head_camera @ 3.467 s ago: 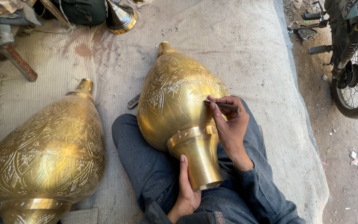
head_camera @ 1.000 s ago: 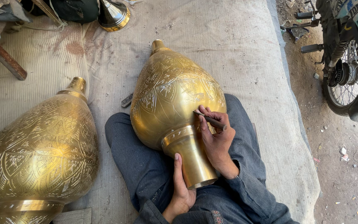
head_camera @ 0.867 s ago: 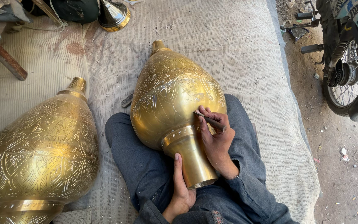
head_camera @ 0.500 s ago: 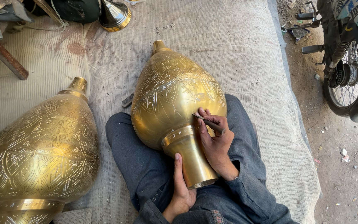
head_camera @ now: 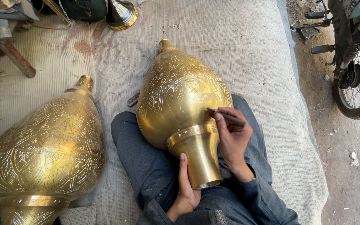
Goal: The person sits cross-legged and engraves a large brass vessel resting on their lap. They use a small chisel-like tool to carve fine lines into the surface, then switch to a hammer to strike the tool and deepen the pattern.
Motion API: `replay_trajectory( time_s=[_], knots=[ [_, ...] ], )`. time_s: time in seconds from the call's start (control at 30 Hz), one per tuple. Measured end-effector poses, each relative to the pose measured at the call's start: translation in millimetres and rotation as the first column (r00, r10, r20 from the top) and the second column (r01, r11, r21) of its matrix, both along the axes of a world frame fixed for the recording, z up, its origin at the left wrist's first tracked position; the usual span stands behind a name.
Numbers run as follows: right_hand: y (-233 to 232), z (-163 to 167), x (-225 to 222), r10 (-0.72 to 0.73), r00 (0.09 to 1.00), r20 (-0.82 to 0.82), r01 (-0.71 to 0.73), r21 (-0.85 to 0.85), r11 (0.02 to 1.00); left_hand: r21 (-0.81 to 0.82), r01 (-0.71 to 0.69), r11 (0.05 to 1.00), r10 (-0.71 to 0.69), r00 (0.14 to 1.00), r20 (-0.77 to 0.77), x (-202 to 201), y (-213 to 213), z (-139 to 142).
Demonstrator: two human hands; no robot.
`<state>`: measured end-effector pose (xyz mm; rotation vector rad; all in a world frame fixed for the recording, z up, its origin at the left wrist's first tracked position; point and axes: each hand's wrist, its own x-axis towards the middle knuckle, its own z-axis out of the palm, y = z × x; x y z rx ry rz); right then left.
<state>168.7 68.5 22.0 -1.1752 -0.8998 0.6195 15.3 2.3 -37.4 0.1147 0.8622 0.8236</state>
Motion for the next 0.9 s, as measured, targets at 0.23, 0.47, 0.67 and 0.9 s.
replay_trajectory(
  time_s=[0.23,0.47,0.67,0.9],
  knots=[
    [3.7,-3.4,7.3,0.093,0.988,-0.126,-0.099,-0.046,0.994,-0.025,0.013,1.000,-0.013,1.000,0.001,-0.9,1.2,2.0],
    [10.7,-18.5,-1.7,0.145,0.981,-0.128,-0.145,0.007,0.989,0.011,0.000,1.000,0.000,0.999,0.046,-1.5,1.5,7.0],
    [12.7,-18.3,-6.2,0.117,0.987,-0.113,-0.118,-0.007,0.993,0.084,0.021,0.996,-0.026,0.998,0.061,-2.7,1.6,16.2],
    [13.3,-13.3,-5.6,0.147,0.983,-0.112,-0.150,-0.023,0.988,0.090,0.036,0.995,-0.043,0.996,0.077,-3.6,2.0,19.5]
  ],
)
